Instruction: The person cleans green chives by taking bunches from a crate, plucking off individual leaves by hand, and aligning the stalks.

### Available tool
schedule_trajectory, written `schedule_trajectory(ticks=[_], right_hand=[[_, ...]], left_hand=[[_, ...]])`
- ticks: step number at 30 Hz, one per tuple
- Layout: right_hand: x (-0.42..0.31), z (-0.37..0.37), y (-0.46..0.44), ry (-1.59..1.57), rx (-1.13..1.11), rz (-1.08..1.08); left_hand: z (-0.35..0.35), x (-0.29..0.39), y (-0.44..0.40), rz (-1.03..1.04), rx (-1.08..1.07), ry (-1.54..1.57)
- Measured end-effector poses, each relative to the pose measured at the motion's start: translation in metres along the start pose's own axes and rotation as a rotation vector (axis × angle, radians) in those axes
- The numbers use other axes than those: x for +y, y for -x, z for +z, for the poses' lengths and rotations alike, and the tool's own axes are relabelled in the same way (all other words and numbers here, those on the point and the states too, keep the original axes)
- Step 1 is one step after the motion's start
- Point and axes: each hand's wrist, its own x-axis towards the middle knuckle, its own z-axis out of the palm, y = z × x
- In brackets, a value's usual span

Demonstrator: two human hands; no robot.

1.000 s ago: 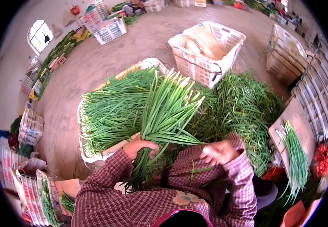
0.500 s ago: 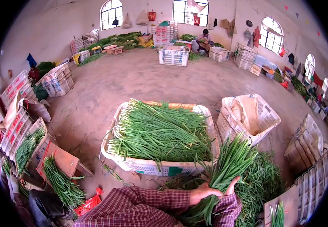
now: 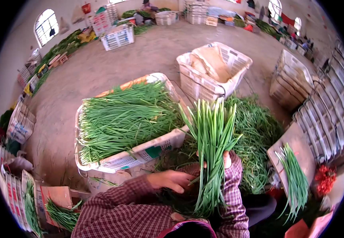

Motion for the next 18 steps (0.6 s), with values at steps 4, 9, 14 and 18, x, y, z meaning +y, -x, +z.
schedule_trajectory(ticks=[4,9,14,18], right_hand=[[0.004,0.008,0.007,0.011,-0.001,-0.035],[0.017,-0.008,0.011,-0.058,-0.035,-0.035],[0.019,-0.002,0.012,-0.073,-0.095,-0.042],[0.016,0.011,0.018,0.085,0.075,-0.019]], left_hand=[[-0.059,0.011,0.053,-0.087,0.603,-0.438],[-0.061,0.042,0.049,0.062,0.663,-0.338],[-0.058,0.028,-0.013,0.168,0.615,-0.078],[-0.054,0.039,-0.029,0.235,0.501,-0.01]])
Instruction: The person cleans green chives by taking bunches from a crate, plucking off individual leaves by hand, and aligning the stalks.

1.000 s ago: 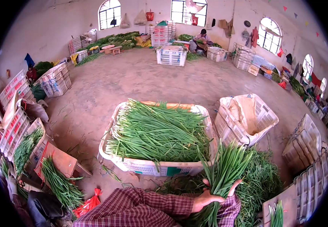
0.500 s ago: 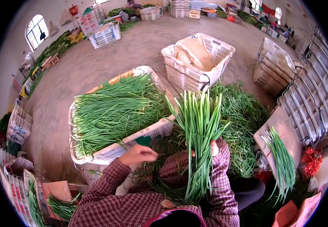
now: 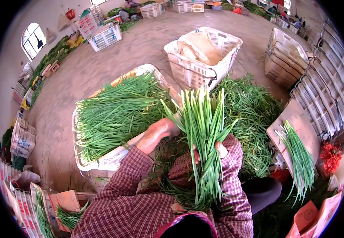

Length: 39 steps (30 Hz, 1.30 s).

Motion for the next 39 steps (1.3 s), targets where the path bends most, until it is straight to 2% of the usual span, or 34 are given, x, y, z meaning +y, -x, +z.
schedule_trajectory(ticks=[2,3,4,6,7,8,9,10,11,12,13,14,15,19,20,22,23,24,26,28,29,30,32,33,34,36,37,39], right_hand=[[-0.004,0.001,0.006,0.066,0.017,0.022],[-0.007,0.002,0.006,0.093,0.02,0.042],[-0.01,0.003,0.007,0.12,0.021,0.062],[-0.017,0.011,0.002,0.184,0.016,0.097],[-0.021,0.02,-0.003,0.221,0.009,0.111],[0.0,-0.005,-0.001,0.391,0.123,0.133],[-0.005,0.009,-0.005,0.454,0.141,0.17],[-0.014,0.034,-0.014,0.516,0.161,0.205],[-0.02,0.056,-0.023,0.631,0.211,0.212],[-0.009,0.055,-0.028,0.727,0.134,0.05],[-0.006,0.056,-0.029,0.757,0.146,0.122],[-0.003,0.057,-0.03,0.788,0.154,0.194],[-0.003,0.065,-0.029,0.824,0.23,0.193],[-0.005,0.065,-0.018,0.877,0.185,0.232],[-0.01,0.063,-0.012,0.856,0.177,0.304],[-0.019,0.068,-0.004,0.785,0.215,0.244],[-0.029,0.071,-0.001,0.875,0.227,0.293],[-0.029,0.07,0.002,0.982,0.248,0.113],[-0.04,0.068,0.009,0.944,0.202,0.148],[-0.058,0.085,0.014,0.507,0.414,0.34],[-0.054,0.076,0.018,0.628,0.497,0.301],[-0.055,0.072,0.017,0.55,0.473,0.203],[-0.059,0.077,0.021,0.714,0.622,0.194],[-0.068,0.078,0.024,0.907,0.635,0.332],[-0.072,0.081,0.028,0.907,0.637,0.334],[-0.078,0.087,0.035,1.235,0.67,0.125],[-0.085,0.093,0.035,1.432,0.742,0.088],[-0.087,0.095,0.029,1.536,0.846,-0.085]], left_hand=[[-0.007,0.013,0.006,0.063,0.345,-0.191],[-0.016,0.016,0.007,0.146,0.451,-0.043],[-0.008,0.028,0.011,0.225,0.484,-0.066],[0.01,0.042,0.016,0.322,0.396,-0.12],[0.011,0.036,0.013,0.302,0.287,-0.062],[0.01,0.027,0.008,0.285,0.179,-0.006],[0.008,0.014,0.0,0.18,0.193,0.188],[0.022,0.017,-0.001,0.196,0.151,0.291],[0.014,0.005,-0.008,0.194,0.031,0.385],[0.006,-0.007,-0.017,0.188,-0.088,0.482],[0.029,0.013,-0.022,0.271,-0.221,0.481],[0.035,0.011,-0.025,0.265,-0.177,0.44],[0.03,0.005,-0.026,0.264,-0.222,0.472],[0.017,-0.033,-0.036,0.319,-0.378,0.645],[0.016,-0.04,-0.039,0.346,-0.419,0.656],[0.021,-0.04,-0.037,0.344,-0.33,0.616],[0.021,-0.041,-0.037,0.324,-0.307,0.61],[0.021,-0.041,-0.036,0.305,-0.286,0.602],[0.017,-0.047,-0.039,0.306,-0.285,0.612],[0.013,-0.052,-0.041,0.305,-0.282,0.623],[0.01,-0.054,-0.042,0.305,-0.296,0.608],[0.008,-0.056,-0.044,0.305,-0.31,0.592],[0.008,-0.058,-0.048,0.34,-0.345,0.613],[0.007,-0.058,-0.047,0.336,-0.364,0.657],[0.007,-0.058,-0.048,0.333,-0.382,0.701],[0.006,-0.059,-0.05,0.344,-0.41,0.716],[0.007,-0.06,-0.05,0.35,-0.436,0.792],[0.009,-0.062,-0.054,0.364,-0.472,0.848]])
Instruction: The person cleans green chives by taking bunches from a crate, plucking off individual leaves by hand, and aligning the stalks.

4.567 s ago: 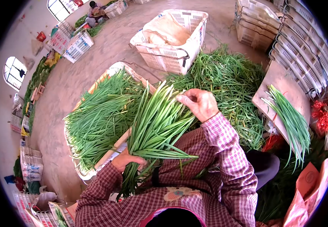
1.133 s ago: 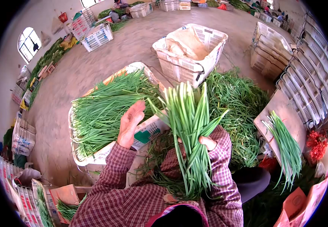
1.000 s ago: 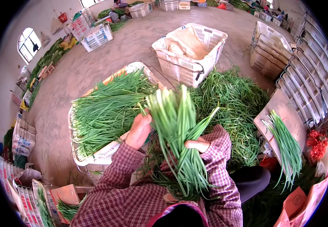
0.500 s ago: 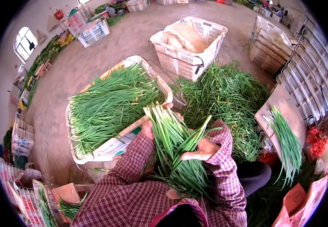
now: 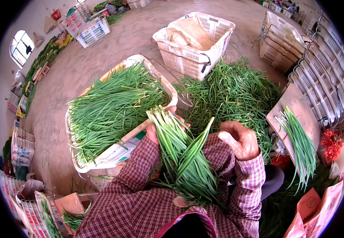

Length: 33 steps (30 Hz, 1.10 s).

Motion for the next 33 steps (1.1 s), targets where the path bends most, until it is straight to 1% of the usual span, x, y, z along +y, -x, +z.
schedule_trajectory(ticks=[1,3,4,5,7,8,9,11,12,13,15,16,17,18,19,20,21,24,25,27,29,30,31,33], right_hand=[[-0.007,0.007,-0.004,-0.005,0.082,-0.023],[-0.01,0.028,-0.015,-0.096,0.108,-0.222],[-0.019,0.04,-0.021,-0.277,0.113,-0.265],[-0.027,0.045,-0.023,-0.388,0.001,-0.194],[-0.025,0.067,-0.033,-0.752,-0.028,-0.125],[-0.025,0.064,-0.031,-0.929,-0.044,0.013],[-0.03,0.054,-0.038,-0.836,0.015,-0.025],[-0.064,0.01,-0.045,-0.894,0.065,0.136],[-0.067,-0.005,-0.052,-0.902,0.128,0.048],[-0.069,-0.018,-0.059,-0.908,0.193,-0.041],[-0.078,-0.036,-0.066,-0.647,0.223,-0.042],[-0.07,-0.031,-0.073,-0.398,0.207,-0.164],[-0.066,-0.018,-0.076,-0.263,0.154,-0.281],[-0.061,-0.002,-0.074,-0.222,0.036,-0.292],[-0.057,0.013,-0.073,-0.111,-0.045,-0.357],[-0.048,0.031,-0.071,-0.084,-0.095,-0.41],[-0.047,0.042,-0.068,0.063,-0.124,-0.394],[-0.046,0.056,-0.066,0.09,-0.196,-0.421],[-0.042,0.059,-0.068,0.087,-0.187,-0.427],[-0.035,0.064,-0.07,0.088,-0.178,-0.44],[-0.03,0.068,-0.068,0.161,-0.056,-0.507],[-0.04,0.064,-0.068,0.192,-0.082,-0.436],[-0.046,0.061,-0.069,0.194,-0.084,-0.44],[-0.053,0.058,-0.07,0.356,-0.124,-0.392]], left_hand=[[0.001,-0.001,0.0,-0.002,-0.002,0.0],[0.006,-0.002,0.001,-0.022,0.049,-0.011],[0.009,-0.002,0.002,-0.019,0.097,-0.059],[0.008,-0.001,0.002,-0.015,0.097,-0.061],[0.007,0.002,0.003,-0.067,0.135,0.025],[0.007,0.002,0.004,-0.054,0.158,-0.156],[0.005,-0.001,0.004,-0.006,0.12,-0.082],[0.007,-0.005,0.003,0.054,0.114,-0.096],[0.003,-0.004,0.003,0.055,0.114,-0.096],[-0.001,-0.001,0.001,0.004,0.101,-0.05],[0.0,0.002,-0.001,-0.042,0.086,-0.007],[0.005,0.003,-0.001,-0.062,0.165,-0.018],[0.009,0.004,-0.002,-0.084,0.244,-0.029],[0.008,0.007,-0.003,-0.136,0.207,0.023],[0.007,0.007,-0.002,-0.128,0.205,0.02],[0.005,0.006,0.003,-0.121,0.294,0.001],[0.008,0.007,0.004,-0.113,0.387,-0.017],[0.017,0.005,0.004,-0.076,0.372,-0.032],[0.01,0.006,0.008,-0.105,0.395,0.06],[0.013,0.011,0.007,-0.135,0.401,0.022],[0.007,0.01,0.01,-0.151,0.46,-0.059],[0.005,0.01,0.01,-0.161,0.489,-0.099],[0.003,0.01,0.012,-0.172,0.532,-0.121],[0.001,0.01,0.014,-0.187,0.566,-0.134]])
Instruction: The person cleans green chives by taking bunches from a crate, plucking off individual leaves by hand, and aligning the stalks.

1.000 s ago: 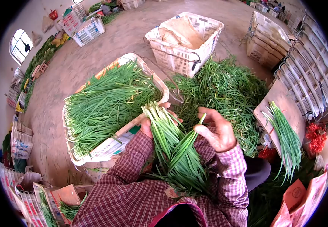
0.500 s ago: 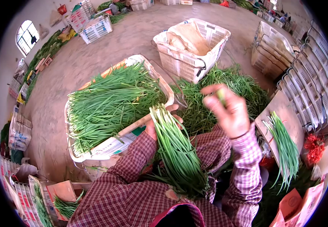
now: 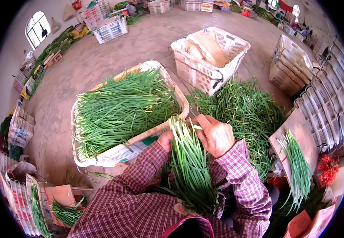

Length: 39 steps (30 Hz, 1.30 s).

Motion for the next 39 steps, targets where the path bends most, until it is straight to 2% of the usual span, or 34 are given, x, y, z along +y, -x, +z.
schedule_trajectory(ticks=[4,8,12,13,14,16,18,24,28,32,34,37,38,39], right_hand=[[0.004,0.0,0.0,0.14,-0.019,-0.037],[0.003,0.006,-0.001,0.166,0.03,-0.136],[-0.001,0.003,-0.004,0.116,0.003,-0.184],[-0.001,0.001,-0.005,0.12,-0.01,-0.18],[0.001,0.002,-0.006,0.115,0.019,-0.178],[0.01,0.003,-0.008,0.188,0.049,-0.157],[0.018,0.0,-0.011,0.165,0.107,-0.113],[0.072,0.002,-0.007,0.19,0.262,0.104],[0.099,-0.004,0.002,0.278,0.137,0.242],[0.075,0.004,-0.01,0.159,0.15,0.144],[0.056,0.014,-0.018,-0.069,0.077,0.086],[0.03,0.016,-0.02,-0.296,-0.143,0.101],[0.032,0.022,-0.017,-0.299,-0.151,0.103],[0.034,0.03,-0.014,-0.534,-0.168,0.224]], left_hand=[[0.001,0.001,0.002,0.003,-0.123,0.043],[-0.003,-0.003,0.003,-0.017,0.101,-0.108],[0.018,0.002,0.011,-0.02,0.013,-0.105],[0.021,0.002,0.012,-0.062,-0.063,-0.065],[0.021,0.003,0.011,-0.07,-0.233,-0.023],[0.022,-0.001,0.009,-0.016,-0.18,-0.057],[0.022,0.001,0.008,-0.006,-0.287,-0.017],[0.024,0.003,0.017,0.008,-0.247,-0.008],[0.022,0.009,0.019,0.031,-0.287,-0.079],[0.018,0.006,0.016,0.042,-0.268,-0.098],[0.01,-0.001,0.013,0.039,-0.214,-0.065],[0.011,0.0,0.017,0.065,-0.226,-0.053],[0.011,-0.001,0.019,0.04,-0.214,-0.044],[0.012,0.0,0.022,0.018,-0.205,-0.038]])
